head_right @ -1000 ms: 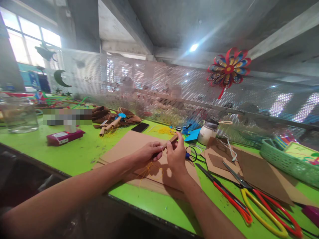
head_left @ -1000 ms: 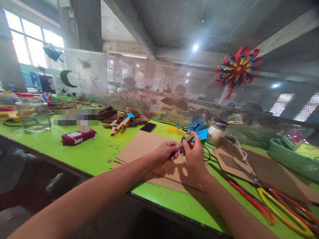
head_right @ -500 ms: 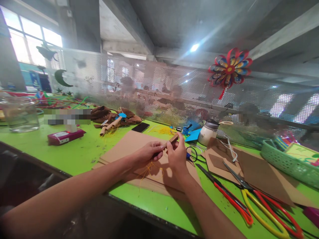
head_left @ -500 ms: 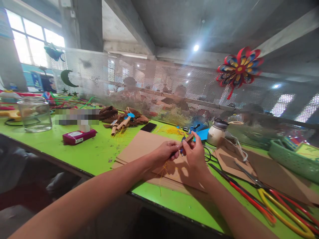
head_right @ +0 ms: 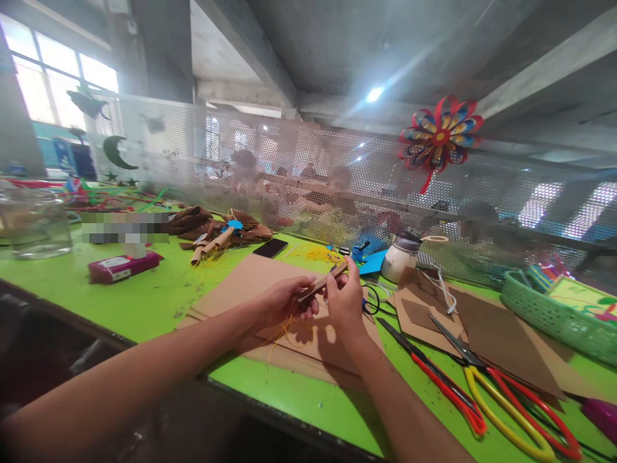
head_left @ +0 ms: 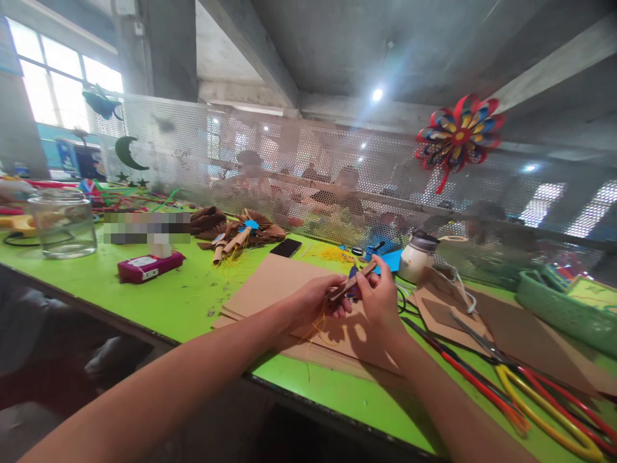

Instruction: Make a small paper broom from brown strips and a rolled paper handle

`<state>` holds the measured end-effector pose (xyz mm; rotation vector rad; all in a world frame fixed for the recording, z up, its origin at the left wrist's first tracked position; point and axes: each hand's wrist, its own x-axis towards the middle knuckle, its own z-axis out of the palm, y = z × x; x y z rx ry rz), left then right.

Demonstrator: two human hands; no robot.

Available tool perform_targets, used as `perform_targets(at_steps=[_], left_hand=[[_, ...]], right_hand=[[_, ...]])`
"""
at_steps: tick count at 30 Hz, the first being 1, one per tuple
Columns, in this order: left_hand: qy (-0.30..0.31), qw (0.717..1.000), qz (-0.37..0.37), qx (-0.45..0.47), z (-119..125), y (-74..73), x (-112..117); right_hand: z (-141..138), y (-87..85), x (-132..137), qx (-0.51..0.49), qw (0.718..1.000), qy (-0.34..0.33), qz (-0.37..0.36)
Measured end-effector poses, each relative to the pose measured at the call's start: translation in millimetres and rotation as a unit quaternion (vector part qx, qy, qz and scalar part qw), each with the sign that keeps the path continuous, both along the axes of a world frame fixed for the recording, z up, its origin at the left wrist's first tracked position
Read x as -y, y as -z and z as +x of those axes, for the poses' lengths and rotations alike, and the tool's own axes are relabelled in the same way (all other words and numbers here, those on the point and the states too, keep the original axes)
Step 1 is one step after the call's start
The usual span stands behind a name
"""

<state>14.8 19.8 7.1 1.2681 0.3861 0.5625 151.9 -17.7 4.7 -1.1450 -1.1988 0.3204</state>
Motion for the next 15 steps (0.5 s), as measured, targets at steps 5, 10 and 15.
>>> perform_targets(at_steps=[5, 10, 15], left_hand=[[-0.008, 1.0, 0.014, -0.005, -0.3, 2.0, 0.0], [-0.013, 0.999, 0.037, 0.005, 0.4, 1.5, 0.8], [-0.038, 0.995, 0.088, 0.019, 1.3, 1.1, 3.3]], right_hand=[[1.0, -1.2, 0.1, 0.006, 1.0, 0.007, 0.005], [0.7, -2.2, 0.1, 0.006, 1.0, 0.011, -0.004], [-1.9, -3.6, 2.2, 0.012, 1.0, 0.018, 0.003]])
